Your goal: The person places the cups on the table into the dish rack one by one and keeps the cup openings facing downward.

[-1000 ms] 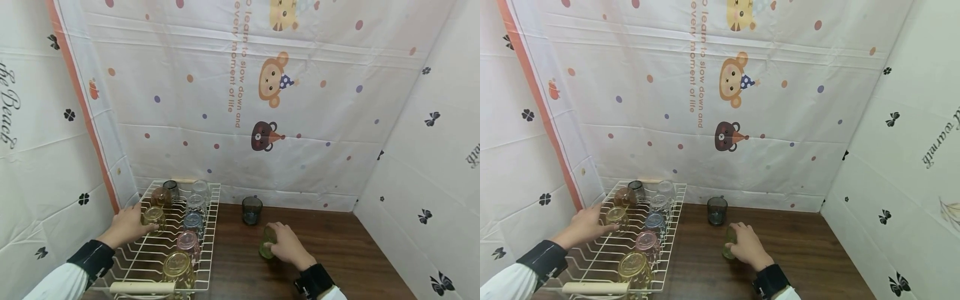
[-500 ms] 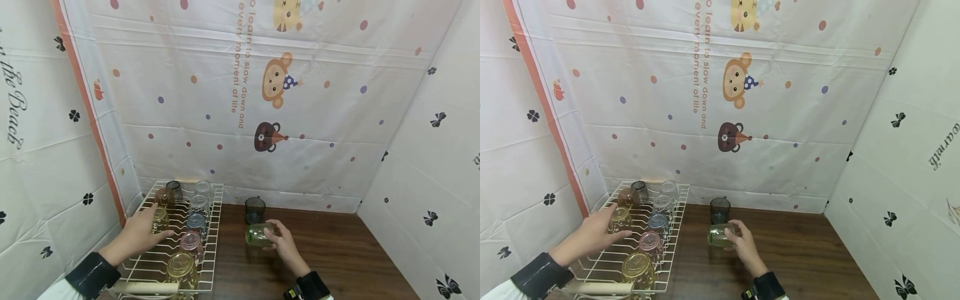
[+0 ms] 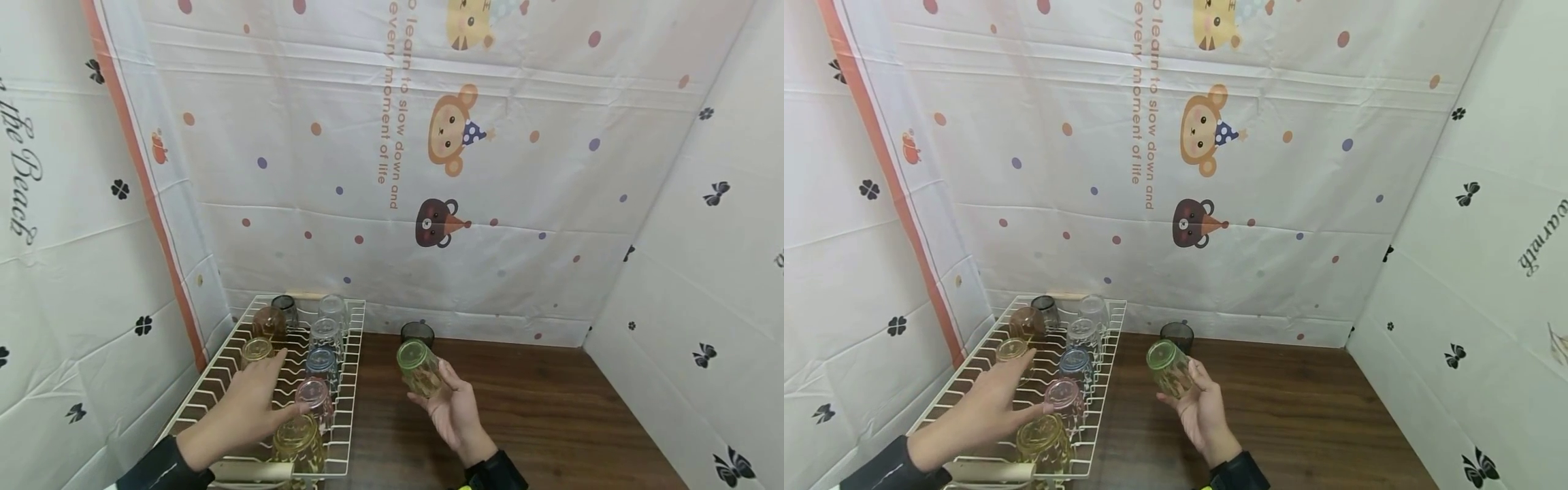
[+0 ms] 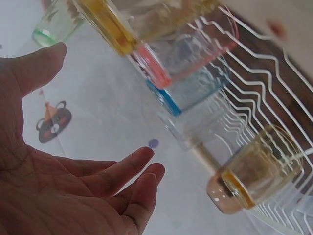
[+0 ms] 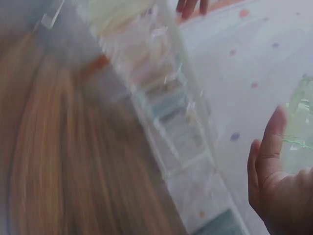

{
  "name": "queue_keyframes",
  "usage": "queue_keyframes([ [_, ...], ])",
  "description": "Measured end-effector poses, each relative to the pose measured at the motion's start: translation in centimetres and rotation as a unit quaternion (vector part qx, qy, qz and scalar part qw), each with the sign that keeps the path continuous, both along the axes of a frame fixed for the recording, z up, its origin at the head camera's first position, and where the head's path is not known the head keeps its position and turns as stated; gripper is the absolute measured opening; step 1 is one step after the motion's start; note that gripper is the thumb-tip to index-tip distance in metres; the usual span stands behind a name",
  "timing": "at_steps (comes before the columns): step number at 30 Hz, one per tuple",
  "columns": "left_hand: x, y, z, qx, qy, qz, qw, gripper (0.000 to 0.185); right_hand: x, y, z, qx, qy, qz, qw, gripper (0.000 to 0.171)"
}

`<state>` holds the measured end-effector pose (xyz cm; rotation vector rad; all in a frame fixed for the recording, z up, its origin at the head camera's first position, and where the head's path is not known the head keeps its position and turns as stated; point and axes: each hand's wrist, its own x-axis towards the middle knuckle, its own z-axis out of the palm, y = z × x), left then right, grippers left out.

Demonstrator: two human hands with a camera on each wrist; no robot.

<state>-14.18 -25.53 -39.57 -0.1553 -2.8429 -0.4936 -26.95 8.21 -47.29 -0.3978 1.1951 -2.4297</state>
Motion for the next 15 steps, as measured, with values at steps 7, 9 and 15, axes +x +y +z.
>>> queue_keyframes([
  [7,0.7,1.1,-0.1,0.012,0.008,-0.014,0.9998,0.112,2.0,-0.7,2.0,-0.062,-0.041,0.051,0.996,0.046],
  [9,0.7,1.4,0.0,0.015,0.005,-0.016,0.9997,0.112,2.5,-0.8,2.4,-0.079,-0.037,0.062,0.994,0.044],
  [15,0.5,2.0,0.2,0.020,-0.014,-0.021,0.9995,0.111,3.5,-1.1,3.1,-0.112,-0.036,0.096,0.988,0.043],
])
